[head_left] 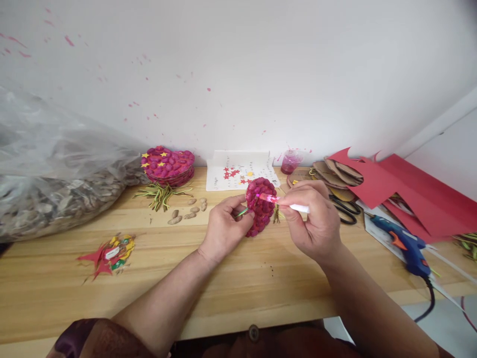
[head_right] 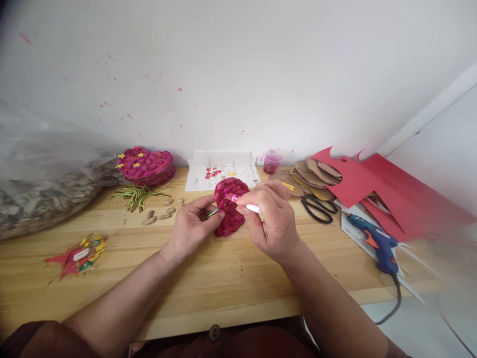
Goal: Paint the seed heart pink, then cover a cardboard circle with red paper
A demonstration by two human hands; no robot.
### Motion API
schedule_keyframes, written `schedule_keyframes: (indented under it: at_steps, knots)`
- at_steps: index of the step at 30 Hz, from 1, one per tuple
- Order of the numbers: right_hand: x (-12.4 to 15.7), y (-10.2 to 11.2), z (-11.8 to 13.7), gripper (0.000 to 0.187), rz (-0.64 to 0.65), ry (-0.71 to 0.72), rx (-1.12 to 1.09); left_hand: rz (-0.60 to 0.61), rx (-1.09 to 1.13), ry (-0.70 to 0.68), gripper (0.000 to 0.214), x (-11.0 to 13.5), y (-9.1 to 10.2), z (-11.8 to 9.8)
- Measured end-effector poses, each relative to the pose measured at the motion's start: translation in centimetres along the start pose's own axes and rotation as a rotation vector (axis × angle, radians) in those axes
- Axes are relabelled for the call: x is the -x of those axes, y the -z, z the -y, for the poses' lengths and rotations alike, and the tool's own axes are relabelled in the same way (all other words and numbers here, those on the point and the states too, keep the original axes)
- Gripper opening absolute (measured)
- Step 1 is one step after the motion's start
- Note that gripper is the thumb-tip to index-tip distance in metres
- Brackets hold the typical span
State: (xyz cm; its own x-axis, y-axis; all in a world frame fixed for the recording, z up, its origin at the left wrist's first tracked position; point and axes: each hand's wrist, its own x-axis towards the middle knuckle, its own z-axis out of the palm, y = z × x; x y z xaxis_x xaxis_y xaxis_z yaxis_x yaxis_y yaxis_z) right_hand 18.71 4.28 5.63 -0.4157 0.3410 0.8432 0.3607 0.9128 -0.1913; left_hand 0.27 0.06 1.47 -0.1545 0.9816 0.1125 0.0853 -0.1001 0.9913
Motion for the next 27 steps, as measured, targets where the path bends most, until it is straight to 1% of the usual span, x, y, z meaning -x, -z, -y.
schedule_keyframes:
  at_steps: [3, 7, 10, 12, 14, 16, 19, 22, 27]
  knots:
    - [-0.05, -0.24, 0.02, 0.021, 0.023, -0.015, -0.049, -0.004, -0.008, -0.009, 0.046, -0.03, 0.04, 0.15]
    - [0.11, -0.31, -0.20, 0.020, 0.023, -0.023, 0.016, 0.002, -0.003, -0.001, 0.047, -0.10, 0.01, 0.19]
    - [0.24, -0.08, -0.33, 0.018, -0.011, -0.049, 0.052, -0.006, 0.009, 0.018, 0.045, -0.08, 0.00, 0.04]
    - [0.26, 0.00, -0.28, 0.018, -0.014, -0.060, 0.016, -0.008, 0.008, 0.020, 0.044, -0.04, 0.03, -0.06]
    - [0.20, -0.04, -0.17, 0.019, 0.014, -0.049, -0.025, -0.002, 0.007, 0.020, 0.044, -0.01, 0.05, -0.08]
    - [0.10, -0.13, -0.07, 0.020, 0.036, -0.041, -0.020, -0.001, 0.003, 0.021, 0.044, 0.00, 0.06, -0.06]
    - [-0.01, -0.16, -0.02, 0.018, 0.015, -0.067, -0.005, -0.001, 0.000, 0.022, 0.045, -0.03, 0.07, -0.03]
    - [0.09, -0.10, -0.17, 0.014, -0.016, -0.142, -0.069, 0.000, 0.030, 0.048, 0.044, -0.12, 0.14, 0.02]
    - [0.59, -0.25, -0.92, 0.004, -0.057, -0.405, -0.242, 0.042, 0.150, 0.073, 0.040, -0.28, 0.28, 0.38]
